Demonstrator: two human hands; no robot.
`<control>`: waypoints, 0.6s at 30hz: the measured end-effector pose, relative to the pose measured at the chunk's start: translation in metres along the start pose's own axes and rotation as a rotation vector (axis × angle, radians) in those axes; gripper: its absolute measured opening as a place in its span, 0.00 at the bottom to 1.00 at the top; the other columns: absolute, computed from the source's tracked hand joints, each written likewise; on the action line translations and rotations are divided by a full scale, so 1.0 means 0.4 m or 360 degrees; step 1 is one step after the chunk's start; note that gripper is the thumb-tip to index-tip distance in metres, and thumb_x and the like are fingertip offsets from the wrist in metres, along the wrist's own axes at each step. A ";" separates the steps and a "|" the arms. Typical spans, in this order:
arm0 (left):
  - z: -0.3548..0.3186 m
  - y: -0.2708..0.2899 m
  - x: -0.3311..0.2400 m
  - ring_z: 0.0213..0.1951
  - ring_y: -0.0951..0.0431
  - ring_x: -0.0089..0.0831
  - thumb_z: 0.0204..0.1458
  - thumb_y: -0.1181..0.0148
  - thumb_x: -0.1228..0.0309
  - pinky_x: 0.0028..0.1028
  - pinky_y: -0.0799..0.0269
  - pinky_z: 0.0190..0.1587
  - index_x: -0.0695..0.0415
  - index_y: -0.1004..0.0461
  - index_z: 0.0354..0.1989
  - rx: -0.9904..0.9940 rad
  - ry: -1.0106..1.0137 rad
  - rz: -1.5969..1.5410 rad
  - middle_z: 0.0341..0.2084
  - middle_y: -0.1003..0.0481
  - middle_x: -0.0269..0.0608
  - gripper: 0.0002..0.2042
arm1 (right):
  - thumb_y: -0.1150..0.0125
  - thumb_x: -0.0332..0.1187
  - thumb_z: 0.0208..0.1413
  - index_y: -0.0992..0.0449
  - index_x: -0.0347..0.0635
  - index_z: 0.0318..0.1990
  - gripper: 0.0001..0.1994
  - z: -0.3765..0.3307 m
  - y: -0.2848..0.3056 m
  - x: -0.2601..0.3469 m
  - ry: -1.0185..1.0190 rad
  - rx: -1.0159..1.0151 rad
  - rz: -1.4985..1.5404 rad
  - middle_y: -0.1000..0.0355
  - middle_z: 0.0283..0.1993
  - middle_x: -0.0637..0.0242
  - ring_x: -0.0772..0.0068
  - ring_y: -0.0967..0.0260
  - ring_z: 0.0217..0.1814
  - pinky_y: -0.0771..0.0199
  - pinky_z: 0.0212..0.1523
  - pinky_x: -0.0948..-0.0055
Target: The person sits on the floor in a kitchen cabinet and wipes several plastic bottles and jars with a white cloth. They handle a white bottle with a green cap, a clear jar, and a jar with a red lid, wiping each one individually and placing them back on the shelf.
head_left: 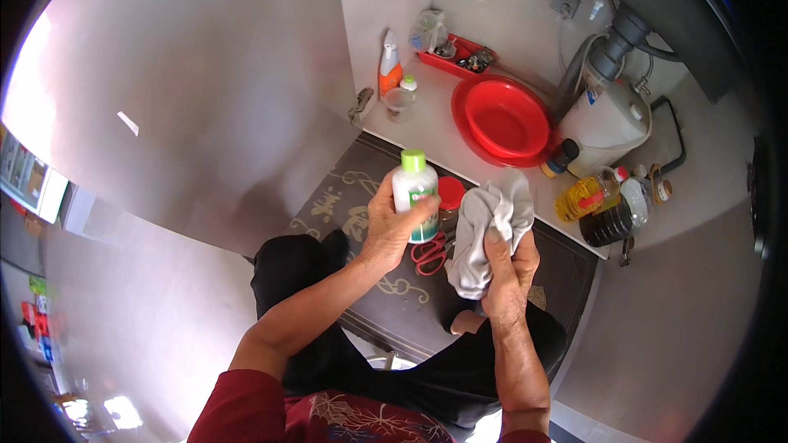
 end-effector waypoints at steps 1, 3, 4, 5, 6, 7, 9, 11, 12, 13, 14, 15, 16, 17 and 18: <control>-0.009 -0.010 -0.004 0.37 0.28 0.18 0.44 0.34 0.78 0.21 0.30 0.42 0.56 0.35 0.51 0.0106 0.0028 0.0116 0.36 0.29 0.31 0.24 | 0.46 0.34 0.59 0.32 0.39 0.54 0.17 0.004 0.005 -0.004 -0.0001 0.0029 -0.0001 0.29 0.45 0.68 0.77 0.34 0.47 0.36 0.50 0.75; -0.030 -0.044 -0.019 0.39 0.28 0.22 0.37 0.32 0.77 0.26 0.30 0.43 0.58 0.36 0.48 0.0212 -0.0084 0.0287 0.36 0.29 0.35 0.27 | 0.46 0.35 0.59 0.31 0.37 0.53 0.17 0.006 0.012 -0.011 -0.0005 0.0089 -0.0003 0.31 0.47 0.68 0.76 0.36 0.50 0.38 0.52 0.74; -0.036 -0.043 -0.008 0.40 0.29 0.22 0.35 0.31 0.77 0.26 0.30 0.43 0.58 0.36 0.47 0.0291 -0.0093 0.0482 0.36 0.30 0.35 0.27 | 0.47 0.36 0.59 0.31 0.36 0.52 0.16 0.009 0.007 -0.018 0.0096 0.0139 -0.0229 0.35 0.51 0.66 0.75 0.41 0.55 0.42 0.55 0.73; -0.041 -0.041 -0.003 0.40 0.29 0.22 0.33 0.30 0.76 0.27 0.31 0.43 0.58 0.37 0.45 0.0368 -0.0102 0.0678 0.36 0.30 0.36 0.28 | 0.47 0.36 0.59 0.31 0.36 0.52 0.17 0.006 0.002 -0.006 0.0249 0.0235 -0.0397 0.38 0.54 0.66 0.75 0.44 0.58 0.44 0.57 0.71; -0.044 -0.039 0.002 0.41 0.31 0.21 0.32 0.28 0.75 0.27 0.32 0.44 0.57 0.37 0.42 0.0443 -0.0016 0.0696 0.36 0.31 0.35 0.27 | 0.47 0.36 0.59 0.31 0.36 0.52 0.17 0.008 0.004 0.001 0.0168 0.0227 -0.0414 0.37 0.52 0.66 0.75 0.42 0.56 0.43 0.56 0.72; -0.049 -0.047 -0.009 0.42 0.31 0.21 0.32 0.28 0.75 0.27 0.32 0.44 0.57 0.37 0.41 0.0533 -0.0031 0.0731 0.36 0.31 0.34 0.27 | 0.48 0.36 0.60 0.31 0.36 0.52 0.16 0.012 0.008 0.004 0.0085 0.0221 -0.0429 0.35 0.51 0.66 0.75 0.41 0.54 0.42 0.55 0.73; -0.059 -0.062 -0.024 0.42 0.31 0.21 0.32 0.28 0.74 0.28 0.33 0.46 0.56 0.37 0.41 0.0713 -0.0059 0.0800 0.36 0.31 0.33 0.26 | 0.50 0.34 0.60 0.30 0.37 0.52 0.15 0.027 0.022 -0.006 -0.0123 0.0160 -0.0192 0.32 0.47 0.67 0.76 0.37 0.49 0.39 0.53 0.74; -0.067 -0.058 -0.011 0.41 0.31 0.21 0.31 0.27 0.73 0.27 0.34 0.46 0.55 0.36 0.40 0.0846 0.0044 0.0732 0.36 0.31 0.32 0.26 | 0.51 0.33 0.59 0.30 0.38 0.52 0.16 0.037 0.034 -0.016 -0.0160 0.0238 -0.0180 0.29 0.43 0.68 0.78 0.35 0.46 0.36 0.50 0.75; -0.070 -0.058 -0.012 0.42 0.31 0.21 0.31 0.27 0.73 0.27 0.34 0.46 0.55 0.36 0.40 0.0901 0.0067 0.0753 0.35 0.30 0.32 0.26 | 0.50 0.33 0.59 0.30 0.38 0.52 0.16 0.041 0.045 -0.016 -0.0188 0.0297 -0.0219 0.28 0.43 0.68 0.79 0.36 0.47 0.36 0.50 0.75; -0.073 -0.057 -0.012 0.42 0.31 0.21 0.30 0.27 0.74 0.26 0.33 0.45 0.55 0.36 0.39 0.0948 0.0091 0.0776 0.35 0.30 0.32 0.26 | 0.50 0.33 0.59 0.30 0.38 0.52 0.16 0.044 0.045 -0.016 -0.0221 0.0363 -0.0257 0.28 0.42 0.69 0.79 0.36 0.47 0.36 0.49 0.75; -0.070 -0.056 -0.010 0.41 0.30 0.23 0.30 0.26 0.72 0.27 0.34 0.47 0.56 0.36 0.40 0.0985 0.0154 0.0740 0.36 0.31 0.33 0.27 | 0.49 0.30 0.55 0.27 0.37 0.48 0.14 0.041 0.035 -0.004 -0.0340 0.0282 -0.0095 0.29 0.43 0.68 0.77 0.34 0.45 0.35 0.49 0.75; -0.068 -0.057 -0.011 0.41 0.30 0.24 0.30 0.26 0.72 0.28 0.33 0.47 0.56 0.35 0.41 0.1022 0.0208 0.0779 0.36 0.31 0.34 0.28 | 0.48 0.29 0.53 0.26 0.36 0.46 0.14 0.041 0.041 0.004 -0.0298 0.0337 -0.0057 0.30 0.44 0.67 0.76 0.34 0.45 0.35 0.49 0.74; -0.066 -0.057 -0.014 0.42 0.30 0.25 0.30 0.26 0.72 0.28 0.33 0.47 0.57 0.35 0.42 0.1057 0.0259 0.0816 0.36 0.30 0.34 0.28 | 0.48 0.29 0.51 0.25 0.36 0.44 0.14 0.044 0.054 0.012 -0.0255 0.0395 -0.0023 0.30 0.44 0.66 0.75 0.34 0.45 0.35 0.48 0.74; -0.067 -0.057 -0.018 0.42 0.30 0.25 0.30 0.26 0.72 0.28 0.33 0.47 0.57 0.35 0.43 0.1090 0.0310 0.0853 0.37 0.30 0.34 0.29 | 0.47 0.28 0.49 0.24 0.36 0.42 0.13 0.044 0.059 0.019 -0.0212 0.0454 0.0012 0.30 0.45 0.65 0.74 0.34 0.45 0.35 0.48 0.74; -0.070 -0.058 -0.024 0.43 0.29 0.28 0.29 0.26 0.71 0.29 0.32 0.47 0.58 0.35 0.46 0.1103 0.0334 0.0871 0.38 0.29 0.36 0.32 | 0.45 0.30 0.41 0.22 0.36 0.38 0.15 0.040 0.051 0.038 0.0103 0.0551 -0.0218 0.31 0.46 0.61 0.69 0.34 0.47 0.35 0.49 0.70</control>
Point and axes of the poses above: each hand's wrist, its own z-axis towards the middle knuckle, its own y-axis out of the back of the hand, x = y × z, the point moved 3 cm from there along z, towards the middle knuckle
